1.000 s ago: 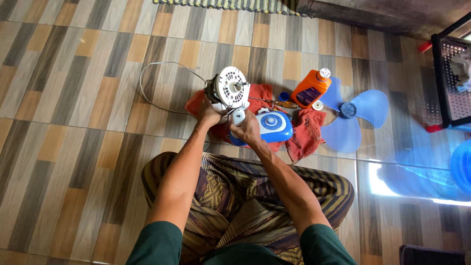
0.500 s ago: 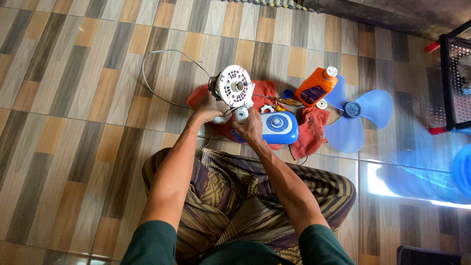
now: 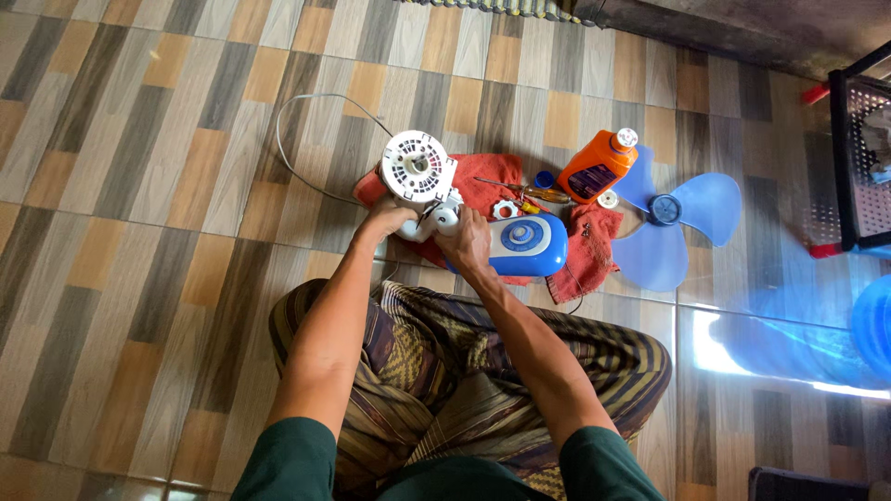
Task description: The person disassembles a small electric fan motor, removes the outer casing, and uses a screwdriver to loosen and remove screws from the motor housing. The person then separates the motor components and inspects the internal parts.
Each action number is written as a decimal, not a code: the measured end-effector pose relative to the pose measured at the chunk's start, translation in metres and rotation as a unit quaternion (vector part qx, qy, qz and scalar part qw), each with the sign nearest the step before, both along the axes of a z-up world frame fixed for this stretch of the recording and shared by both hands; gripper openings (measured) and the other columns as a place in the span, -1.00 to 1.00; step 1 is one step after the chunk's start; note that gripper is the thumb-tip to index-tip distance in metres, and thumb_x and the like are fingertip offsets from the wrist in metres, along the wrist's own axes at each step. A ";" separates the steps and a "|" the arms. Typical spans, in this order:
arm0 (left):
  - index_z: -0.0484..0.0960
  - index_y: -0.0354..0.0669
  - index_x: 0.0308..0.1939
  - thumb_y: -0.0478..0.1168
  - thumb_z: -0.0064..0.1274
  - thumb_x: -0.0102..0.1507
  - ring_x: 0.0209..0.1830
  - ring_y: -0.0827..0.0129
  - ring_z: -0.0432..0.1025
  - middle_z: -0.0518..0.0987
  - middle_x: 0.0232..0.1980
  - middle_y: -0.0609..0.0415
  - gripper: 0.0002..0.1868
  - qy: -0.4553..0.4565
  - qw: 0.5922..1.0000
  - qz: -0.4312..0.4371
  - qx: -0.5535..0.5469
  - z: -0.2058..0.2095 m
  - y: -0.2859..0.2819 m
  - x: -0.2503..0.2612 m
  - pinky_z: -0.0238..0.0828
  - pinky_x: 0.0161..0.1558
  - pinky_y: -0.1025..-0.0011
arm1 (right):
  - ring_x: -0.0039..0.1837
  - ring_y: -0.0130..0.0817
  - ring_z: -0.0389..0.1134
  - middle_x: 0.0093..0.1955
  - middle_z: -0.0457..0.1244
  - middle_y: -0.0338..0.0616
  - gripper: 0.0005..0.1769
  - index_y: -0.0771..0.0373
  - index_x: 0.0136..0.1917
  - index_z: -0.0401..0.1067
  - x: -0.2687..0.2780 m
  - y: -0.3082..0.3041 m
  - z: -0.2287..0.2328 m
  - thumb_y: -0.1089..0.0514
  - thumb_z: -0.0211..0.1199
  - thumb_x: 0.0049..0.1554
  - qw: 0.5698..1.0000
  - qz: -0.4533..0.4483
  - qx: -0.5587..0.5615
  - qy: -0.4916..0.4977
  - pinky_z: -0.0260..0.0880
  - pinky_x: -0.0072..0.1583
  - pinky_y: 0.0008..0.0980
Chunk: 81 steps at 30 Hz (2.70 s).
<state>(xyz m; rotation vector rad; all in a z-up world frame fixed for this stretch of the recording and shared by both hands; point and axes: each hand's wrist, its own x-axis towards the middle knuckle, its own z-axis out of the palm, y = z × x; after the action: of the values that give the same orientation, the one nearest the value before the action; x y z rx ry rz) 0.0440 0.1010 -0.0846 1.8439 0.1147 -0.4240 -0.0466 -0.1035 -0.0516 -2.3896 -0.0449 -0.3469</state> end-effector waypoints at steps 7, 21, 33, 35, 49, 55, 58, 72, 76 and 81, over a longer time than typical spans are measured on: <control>0.64 -0.25 0.07 -0.31 0.26 -0.06 0.07 0.27 0.56 0.69 0.06 0.00 -0.42 -0.084 0.996 0.012 -0.016 0.001 0.003 -0.006 0.47 0.07 0.34 | 0.12 0.10 0.31 0.04 0.31 0.12 -0.30 0.29 0.13 0.39 0.003 0.014 0.005 -0.05 0.56 -0.20 0.998 -0.042 -0.046 0.008 0.29 0.17 0.04; 0.50 -0.22 0.24 -0.14 -0.29 0.44 0.27 0.03 0.48 0.51 0.31 -0.16 -0.61 -0.190 0.903 0.360 -0.141 0.037 0.003 0.008 0.39 0.31 0.20 | 0.18 0.04 0.27 0.15 0.28 0.11 -0.05 0.34 0.28 0.32 0.003 0.017 0.014 -0.17 0.62 -0.21 0.993 -0.049 -0.058 0.093 0.26 0.21 0.00; 0.57 -0.19 0.26 0.20 -0.28 0.47 0.08 0.41 0.53 0.67 0.12 0.04 -0.40 -0.141 0.943 0.235 -0.187 0.091 -0.007 0.006 0.40 0.14 0.44 | 0.20 0.04 0.26 0.15 0.27 0.08 -0.06 0.31 0.24 0.33 0.002 0.020 0.012 -0.19 0.64 -0.24 0.992 -0.044 -0.077 0.092 0.20 0.27 -0.01; 0.59 -0.23 0.22 0.13 -0.11 0.42 -0.03 0.41 0.52 0.66 0.04 0.04 -0.46 -0.139 0.937 0.222 -0.229 0.092 -0.008 0.001 0.44 0.01 0.41 | 0.19 0.03 0.27 0.15 0.26 0.09 -0.03 0.33 0.25 0.31 0.004 0.021 0.012 -0.21 0.64 -0.24 0.989 -0.043 -0.091 0.110 0.20 0.27 -0.01; 0.63 -0.30 0.17 -0.05 0.00 0.41 -0.07 0.47 0.54 0.68 -0.01 0.06 -0.58 -0.154 0.912 0.234 -0.300 0.088 -0.005 0.002 0.46 -0.04 0.48 | 0.33 0.22 0.24 0.32 0.19 0.29 0.30 0.33 0.50 0.08 0.000 0.022 0.049 -0.46 0.55 -0.21 0.986 -0.011 -0.052 0.159 0.22 0.32 0.14; 0.64 -0.32 0.15 -0.09 0.03 0.39 -0.08 0.47 0.53 0.68 -0.03 0.06 -0.61 -0.162 0.906 0.240 -0.309 0.080 -0.002 0.008 0.45 -0.03 0.48 | 0.51 0.34 0.06 0.52 -0.04 0.47 0.53 0.43 0.63 -0.19 0.008 0.023 0.066 -0.46 0.54 -0.20 0.996 0.038 0.060 0.058 0.17 0.43 0.13; 0.65 -0.33 0.14 -0.11 0.03 0.39 -0.08 0.47 0.52 0.67 -0.04 0.07 -0.62 -0.164 0.905 0.233 -0.315 0.076 0.000 0.009 0.44 -0.03 0.48 | 0.62 0.36 -0.10 0.61 -0.15 0.49 0.52 0.45 0.61 -0.19 0.022 0.026 0.072 -0.37 0.63 -0.19 0.994 0.077 0.060 -0.044 0.02 0.52 0.13; 0.67 -0.32 0.07 -0.07 0.03 0.39 -0.12 0.49 0.51 0.67 -0.09 0.09 -0.63 -0.155 0.907 0.223 -0.322 0.080 0.003 0.004 0.42 -0.06 0.49 | 0.51 0.15 0.14 0.51 0.10 0.23 0.43 0.30 0.64 -0.07 0.065 0.034 0.107 -0.14 0.67 -0.27 0.985 0.171 0.035 -0.010 0.16 0.48 0.00; 0.67 -0.32 0.03 0.02 0.00 0.40 -0.11 0.48 0.52 0.67 -0.08 0.09 -0.57 -0.143 0.903 0.237 -0.328 0.077 0.005 0.005 0.43 -0.04 0.47 | 0.52 0.17 0.11 0.52 0.07 0.26 0.41 0.33 0.61 -0.03 0.062 0.036 0.103 -0.15 0.69 -0.28 0.984 0.166 0.049 -0.036 0.15 0.48 0.02; 0.67 -0.32 0.01 0.10 0.01 0.40 -0.08 0.47 0.49 0.65 -0.07 0.10 -0.51 -0.140 0.897 0.243 -0.341 0.071 0.008 0.008 0.39 0.01 0.44 | 0.51 0.16 0.13 0.52 0.10 0.24 0.36 0.33 0.59 0.02 0.063 0.036 0.108 -0.14 0.68 -0.27 0.983 0.161 0.031 -0.079 0.14 0.47 0.04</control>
<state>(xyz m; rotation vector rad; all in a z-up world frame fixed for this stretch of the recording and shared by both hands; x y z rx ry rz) 0.0524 0.1087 -0.0137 1.1038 0.1946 0.1542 0.0166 -0.0675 0.0560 -2.2407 -0.4815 -0.3754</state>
